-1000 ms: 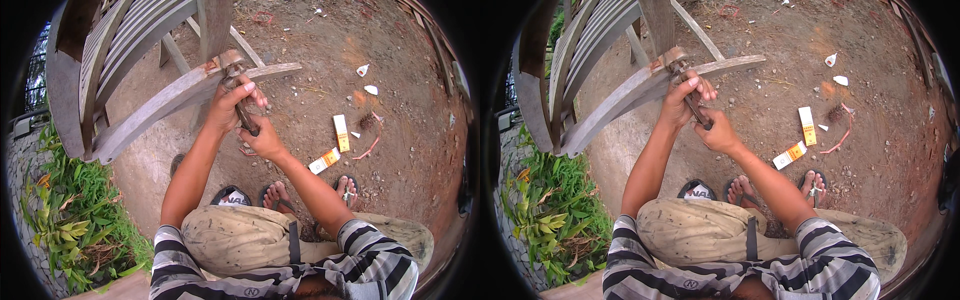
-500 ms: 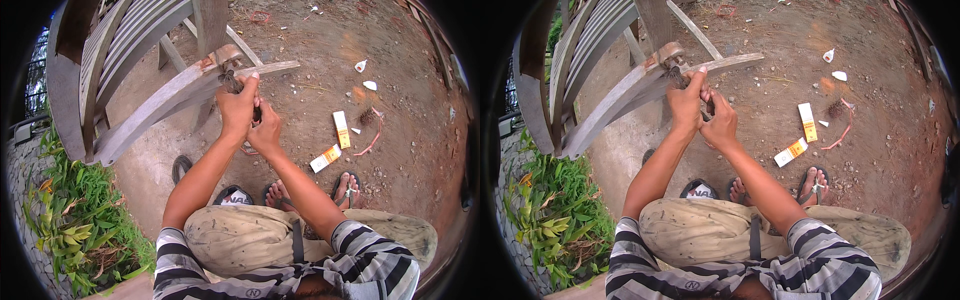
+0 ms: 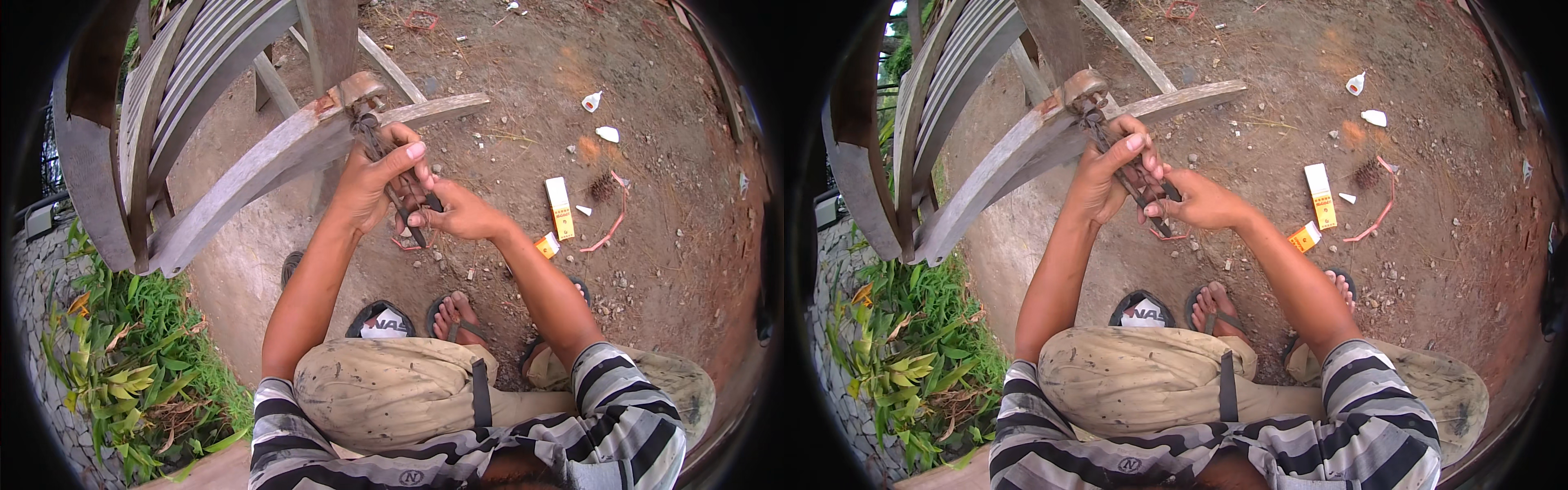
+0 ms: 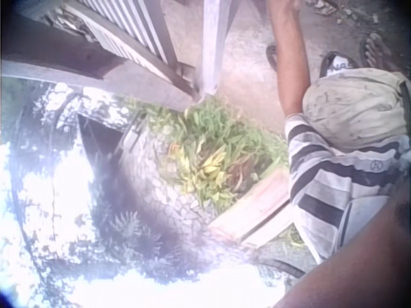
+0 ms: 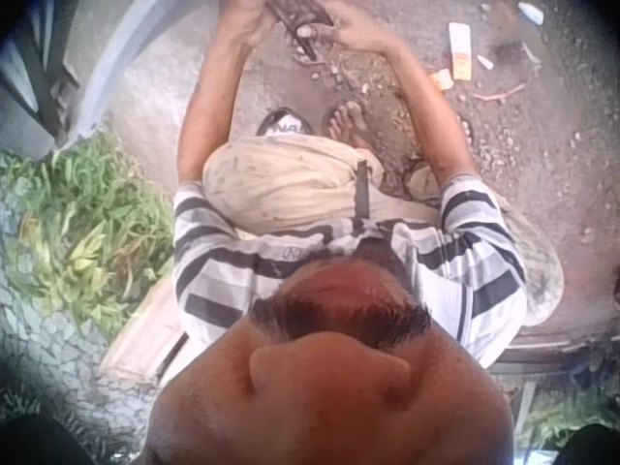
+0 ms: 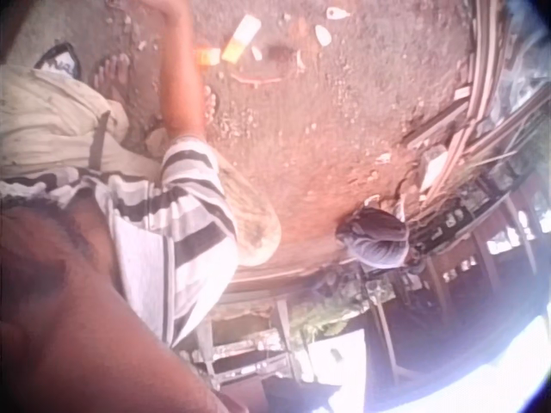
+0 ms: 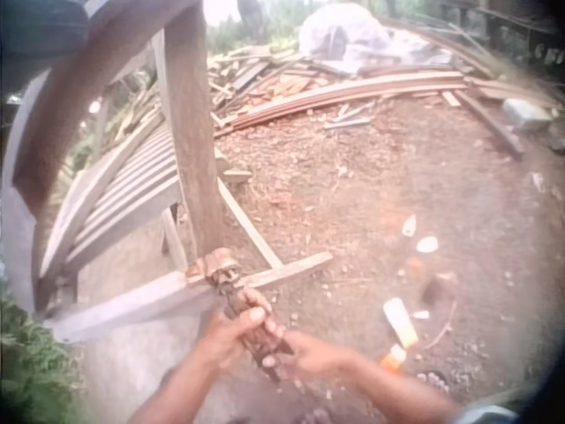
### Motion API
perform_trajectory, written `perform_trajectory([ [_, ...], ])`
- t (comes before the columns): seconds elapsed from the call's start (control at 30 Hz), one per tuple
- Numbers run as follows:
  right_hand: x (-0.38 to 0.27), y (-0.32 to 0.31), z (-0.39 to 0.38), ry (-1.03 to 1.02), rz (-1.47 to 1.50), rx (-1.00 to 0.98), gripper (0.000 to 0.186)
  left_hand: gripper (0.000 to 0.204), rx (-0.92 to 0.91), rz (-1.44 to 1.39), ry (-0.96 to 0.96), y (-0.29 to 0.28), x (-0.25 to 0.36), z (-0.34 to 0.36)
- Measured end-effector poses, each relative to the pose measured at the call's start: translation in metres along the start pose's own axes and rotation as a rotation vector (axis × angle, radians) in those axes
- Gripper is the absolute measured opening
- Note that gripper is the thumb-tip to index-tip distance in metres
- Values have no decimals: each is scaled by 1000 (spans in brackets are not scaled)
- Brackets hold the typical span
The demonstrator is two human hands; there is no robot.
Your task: The person sits on the ground and repairs a wooden structure. They apply glue to a joint, insert a wire, and use pliers to tighten the wire around the joint to secure it.
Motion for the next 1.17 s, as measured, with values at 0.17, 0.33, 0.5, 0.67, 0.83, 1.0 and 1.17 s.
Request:
perform_trajectory([
  [0.17,-13,-8,5,-12,266,-164,42,45,-46,30,92,1,20,-7],
  [0.33,-29,-9,4,-29,383,-182,49,61,-131,-88,160,3,30,-9],
  [0.5,-39,-6,3,-47,380,-181,55,59,2,-1,160,-2,33,-14],
  [0.67,-31,-9,0,-29,369,-174,58,59,225,128,234,0,29,-17],
  [0.83,-26,-9,-1,-35,348,-183,68,59,204,239,238,0,29,-18],
  [1.0,-34,-12,-4,-85,281,-91,76,56,208,138,286,0,31,-15],
  [1.17,-31,-16,-7,-32,128,-134,80,61,145,145,192,-4,26,-19],
])
Point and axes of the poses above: each hand's wrist, its own z-axis towards the middle knuckle, its own y-axis out of the palm, x = y × z, the point moved 5 cm from there along z, towards the middle knuckle, and after that the axes turned 4 degrees about -x, right-handed, at the moved point
